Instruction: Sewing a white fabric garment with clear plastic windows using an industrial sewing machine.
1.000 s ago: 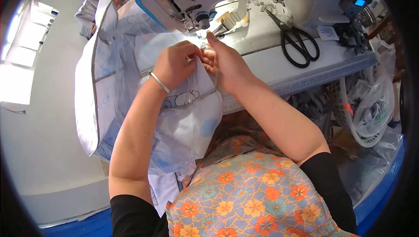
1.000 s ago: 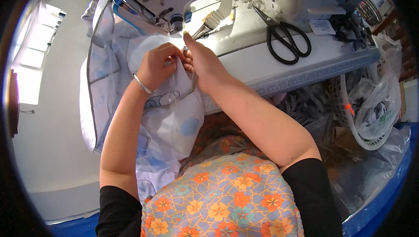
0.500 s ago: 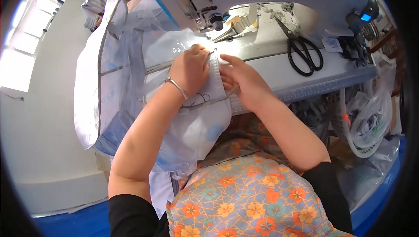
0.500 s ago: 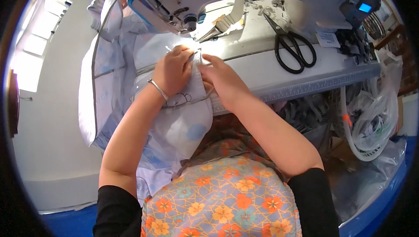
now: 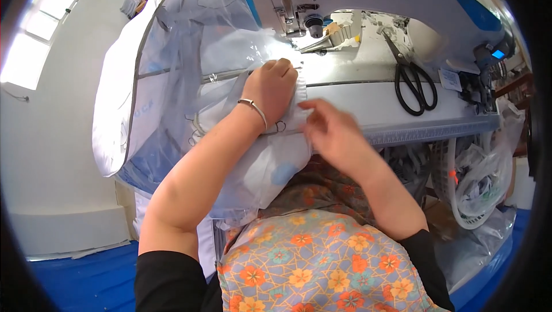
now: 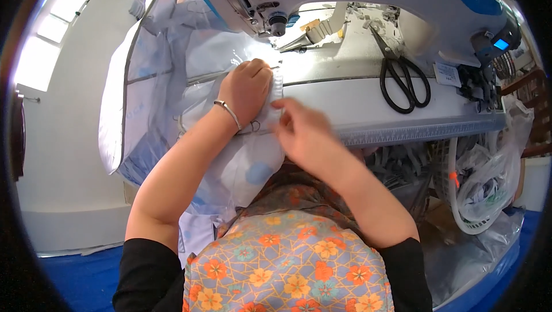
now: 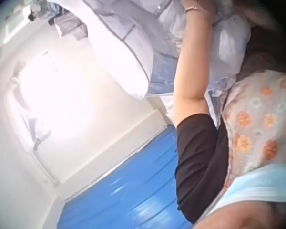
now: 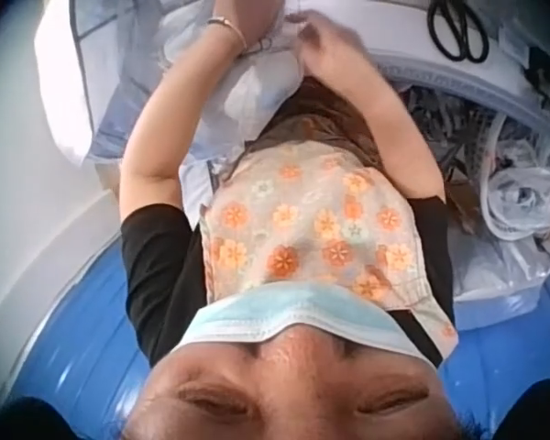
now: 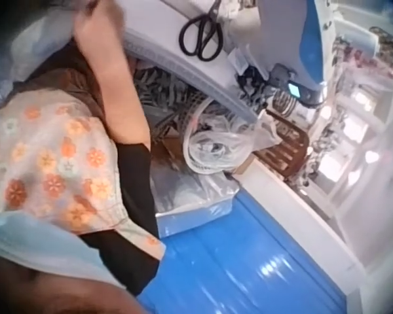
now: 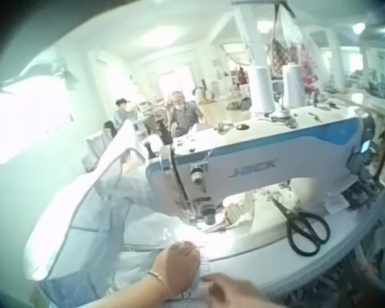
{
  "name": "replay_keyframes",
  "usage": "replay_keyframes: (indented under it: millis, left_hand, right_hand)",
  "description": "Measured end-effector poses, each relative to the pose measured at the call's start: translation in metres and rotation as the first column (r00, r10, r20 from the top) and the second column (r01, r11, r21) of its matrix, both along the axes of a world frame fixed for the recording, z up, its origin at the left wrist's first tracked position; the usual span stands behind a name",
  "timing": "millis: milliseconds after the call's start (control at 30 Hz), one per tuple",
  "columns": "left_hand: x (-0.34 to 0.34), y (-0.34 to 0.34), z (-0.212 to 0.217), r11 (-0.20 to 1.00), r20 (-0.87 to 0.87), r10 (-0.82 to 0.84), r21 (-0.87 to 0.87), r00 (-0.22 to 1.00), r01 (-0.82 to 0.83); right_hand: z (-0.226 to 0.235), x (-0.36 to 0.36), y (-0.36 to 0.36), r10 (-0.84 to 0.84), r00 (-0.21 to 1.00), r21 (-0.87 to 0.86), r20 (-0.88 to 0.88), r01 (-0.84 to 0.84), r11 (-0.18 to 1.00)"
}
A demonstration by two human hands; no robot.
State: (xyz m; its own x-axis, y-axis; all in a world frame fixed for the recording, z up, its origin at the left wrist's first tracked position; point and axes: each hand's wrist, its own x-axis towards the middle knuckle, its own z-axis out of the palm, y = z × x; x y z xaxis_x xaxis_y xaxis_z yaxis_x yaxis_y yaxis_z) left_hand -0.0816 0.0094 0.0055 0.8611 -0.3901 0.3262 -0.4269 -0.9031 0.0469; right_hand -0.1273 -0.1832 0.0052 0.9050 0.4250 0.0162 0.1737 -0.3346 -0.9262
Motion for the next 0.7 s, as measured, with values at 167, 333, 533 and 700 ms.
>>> replay_keyframes:
  millis: [167, 333, 533, 700]
  left_hand:
    - [0.006, 0.002, -0.006, 0.944, 0.059, -0.001, -0.329, 0.998, 0.020]
    - [0.007, 0.004, -0.005, 0.906, -0.014, 0.011, -0.424, 1.000, -0.016]
    - [0.007, 0.002, -0.005, 0.902, 0.065, -0.037, -0.427, 0.997, 0.061]
    - [0.003, -0.005, -0.003, 0.971, 0.034, -0.043, -0.232, 0.998, 0.050]
  right_hand:
    - [0.004, 0.087, 0.002, -0.103, 0.989, 0.076, -0.107, 0.111, 0.991]
    - [0.011, 0.117, 0.021, -0.014, 0.988, -0.118, -0.152, -0.004, 0.993]
    - [-0.002, 0.126, 0.031, -0.038, 0.999, -0.189, -0.011, 0.035, 0.981]
    - [0.004, 0.112, 0.017, 0.009, 0.994, -0.215, 0.111, 0.016, 0.977]
